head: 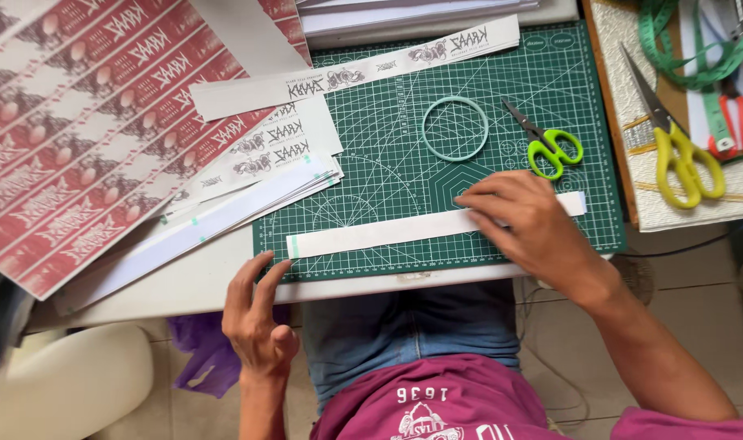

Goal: The person assembles long white paper strips by applying small pieces of light green tape at intervals. They cut the tape with scissors, place it on the strip, and press it down. The person repeats this process on multiple strips laid out on a green cutting mat.

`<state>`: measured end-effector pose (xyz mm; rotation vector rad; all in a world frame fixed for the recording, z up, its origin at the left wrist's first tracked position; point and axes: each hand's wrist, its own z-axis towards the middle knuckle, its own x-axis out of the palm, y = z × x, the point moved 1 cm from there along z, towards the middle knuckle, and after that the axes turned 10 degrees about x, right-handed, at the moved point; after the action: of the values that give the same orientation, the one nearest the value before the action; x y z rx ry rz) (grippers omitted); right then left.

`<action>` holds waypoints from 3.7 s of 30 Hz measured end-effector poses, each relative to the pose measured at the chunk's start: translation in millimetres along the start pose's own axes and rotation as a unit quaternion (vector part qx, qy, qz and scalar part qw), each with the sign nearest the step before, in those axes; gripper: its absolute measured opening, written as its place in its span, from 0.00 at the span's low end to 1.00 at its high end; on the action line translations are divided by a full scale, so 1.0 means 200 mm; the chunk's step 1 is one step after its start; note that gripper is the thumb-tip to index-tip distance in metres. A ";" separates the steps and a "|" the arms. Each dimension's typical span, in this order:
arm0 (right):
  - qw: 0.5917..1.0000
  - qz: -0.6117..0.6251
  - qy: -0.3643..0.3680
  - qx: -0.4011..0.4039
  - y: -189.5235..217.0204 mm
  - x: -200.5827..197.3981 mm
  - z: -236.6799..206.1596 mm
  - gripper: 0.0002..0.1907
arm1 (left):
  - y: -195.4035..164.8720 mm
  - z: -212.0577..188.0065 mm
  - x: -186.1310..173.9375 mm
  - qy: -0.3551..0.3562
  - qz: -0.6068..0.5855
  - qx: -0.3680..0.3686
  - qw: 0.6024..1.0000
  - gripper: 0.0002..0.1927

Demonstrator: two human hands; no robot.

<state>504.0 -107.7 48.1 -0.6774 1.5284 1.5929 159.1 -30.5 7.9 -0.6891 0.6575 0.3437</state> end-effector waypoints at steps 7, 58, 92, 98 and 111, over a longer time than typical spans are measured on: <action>0.995 -0.031 0.017 -0.092 -0.01 0.07 0.08 0.16 | -0.17 0.01 0.26 0.060 0.011 0.126 0.990 0.43; 0.994 -0.050 0.069 -0.075 0.09 0.16 0.16 0.22 | -0.23 0.18 0.42 0.179 0.003 0.173 0.969 0.45; 0.997 -0.050 0.029 -0.056 0.18 0.21 0.00 0.13 | -0.20 0.16 0.41 0.170 -0.006 0.176 0.970 0.46; 0.998 -0.048 0.009 -0.026 0.19 0.23 0.04 0.10 | -0.19 0.15 0.41 0.164 -0.010 0.177 0.970 0.46; 1.000 -0.027 0.014 -0.001 0.24 0.22 0.11 0.06 | -0.17 0.15 0.40 0.163 -0.004 0.181 0.970 0.46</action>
<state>444.6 -74.6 39.8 -0.7376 1.5162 1.5512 249.5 -28.0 -11.1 -0.3995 1.0011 0.0944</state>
